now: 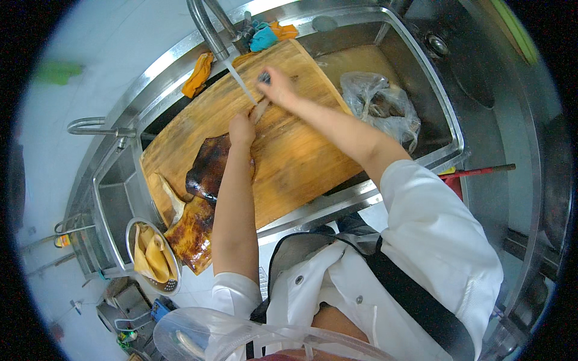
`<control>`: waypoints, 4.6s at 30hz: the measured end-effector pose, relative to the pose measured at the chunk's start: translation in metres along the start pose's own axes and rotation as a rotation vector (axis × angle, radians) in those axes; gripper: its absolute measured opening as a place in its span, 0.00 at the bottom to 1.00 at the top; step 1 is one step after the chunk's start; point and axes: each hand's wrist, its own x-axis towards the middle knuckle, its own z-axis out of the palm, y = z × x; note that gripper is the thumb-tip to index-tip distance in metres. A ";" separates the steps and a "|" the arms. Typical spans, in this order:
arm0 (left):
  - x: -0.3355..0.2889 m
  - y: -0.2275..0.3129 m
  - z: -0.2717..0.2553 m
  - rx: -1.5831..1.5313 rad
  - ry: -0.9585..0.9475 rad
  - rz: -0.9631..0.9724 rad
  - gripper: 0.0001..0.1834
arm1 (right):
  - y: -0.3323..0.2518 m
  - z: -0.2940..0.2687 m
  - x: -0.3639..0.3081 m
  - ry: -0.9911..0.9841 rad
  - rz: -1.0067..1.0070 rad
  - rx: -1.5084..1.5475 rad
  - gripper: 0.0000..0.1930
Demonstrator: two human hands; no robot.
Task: The person scrubs a large piece of fish skin on a wooden cutting board using a steel wool pad under running water. They repeatedly rub the surface to remove charred or darkened areas, rinse the skin, and place cleaned sections into a nearby colander.
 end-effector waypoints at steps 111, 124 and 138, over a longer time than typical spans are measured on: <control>-0.054 -0.007 0.038 0.515 -0.029 -0.037 0.38 | 0.008 0.015 -0.052 -0.337 -0.407 -0.694 0.17; -0.082 -0.010 0.042 0.671 -0.111 -0.187 0.40 | -0.019 0.073 -0.080 -0.355 -0.552 -0.496 0.12; -0.106 -0.026 0.034 0.453 -0.022 -0.242 0.44 | -0.026 0.089 -0.043 -0.489 -0.392 -0.741 0.14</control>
